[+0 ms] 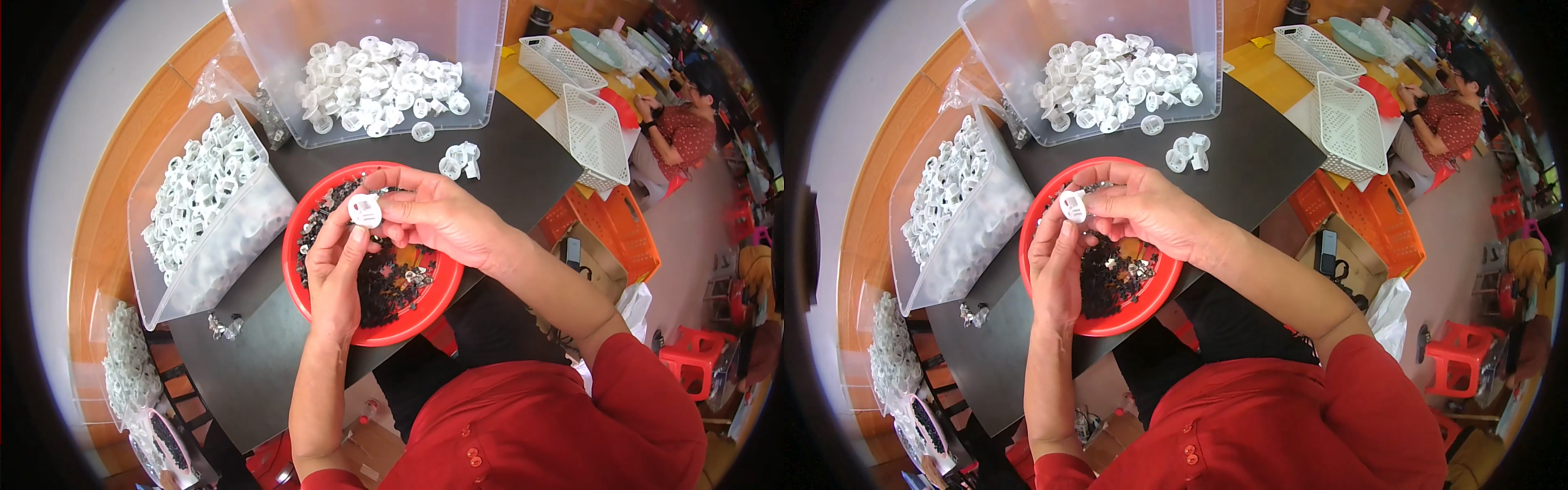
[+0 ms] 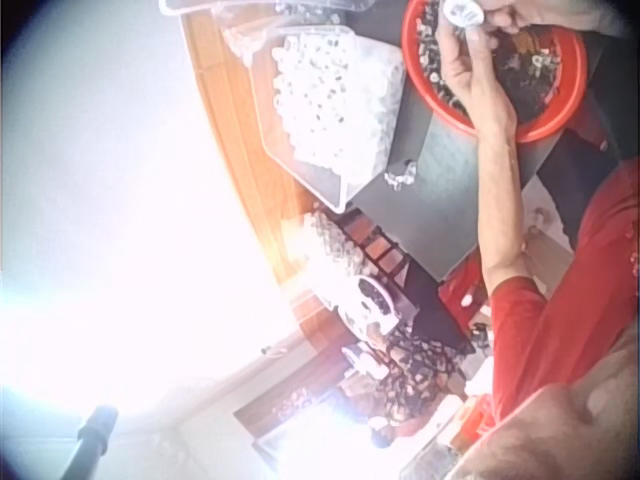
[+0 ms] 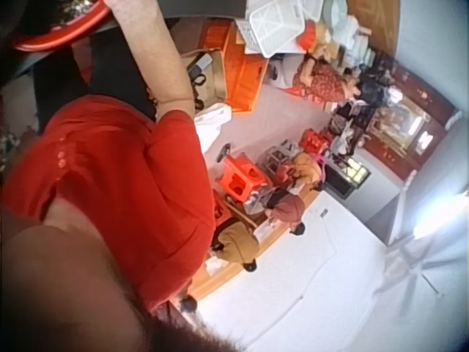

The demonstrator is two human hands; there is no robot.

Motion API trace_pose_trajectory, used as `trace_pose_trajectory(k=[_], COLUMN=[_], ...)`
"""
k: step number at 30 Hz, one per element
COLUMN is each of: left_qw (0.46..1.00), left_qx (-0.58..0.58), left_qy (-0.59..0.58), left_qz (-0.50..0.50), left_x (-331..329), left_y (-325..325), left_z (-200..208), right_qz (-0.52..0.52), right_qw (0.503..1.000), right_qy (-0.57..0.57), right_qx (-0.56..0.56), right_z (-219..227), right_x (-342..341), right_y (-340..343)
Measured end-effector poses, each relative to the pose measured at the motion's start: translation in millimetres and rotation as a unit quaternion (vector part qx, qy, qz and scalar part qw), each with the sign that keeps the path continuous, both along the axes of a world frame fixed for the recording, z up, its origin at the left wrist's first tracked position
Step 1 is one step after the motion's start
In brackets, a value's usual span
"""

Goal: Manually assembling small black electronic components into white plastic circular housings.

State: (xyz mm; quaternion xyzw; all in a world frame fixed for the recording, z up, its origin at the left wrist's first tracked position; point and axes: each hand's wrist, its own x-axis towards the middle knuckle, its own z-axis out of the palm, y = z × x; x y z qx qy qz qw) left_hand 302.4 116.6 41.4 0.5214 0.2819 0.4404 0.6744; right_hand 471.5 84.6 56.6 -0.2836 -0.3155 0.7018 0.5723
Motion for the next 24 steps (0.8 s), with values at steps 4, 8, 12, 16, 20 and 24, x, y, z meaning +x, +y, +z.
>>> trace_pose_trajectory(k=[4,8,12,16,20,24], left_qw=[0.999,0.999,0.999,0.999,0.998,0.999], left_qx=[-0.039,-0.038,-0.039,-0.021,-0.02,-0.008], left_qy=[-0.035,-0.015,0.01,0.031,0.018,0.014], left_qz=[0.006,0.019,0.026,0.025,0.05,0.05], left_x=[-7,-5,-6,-5,-2,-5], left_y=[7,7,5,3,1,3], left_z=[-6,-4,-3,-3,1,-1], right_qz=[0.005,-0.036,-0.127,-0.098,-0.078,-0.071], right_qw=[1.0,0.989,0.967,0.965,0.959,0.964], right_qy=[-0.029,-0.144,-0.21,-0.227,-0.249,-0.243], right_qx=[-0.005,0.011,0.065,0.085,0.108,0.084], right_z=[-2,-1,-2,3,-3,8], right_x=[-5,-2,0,-1,-6,-8], right_y=[0,-3,-3,-5,-5,-8])
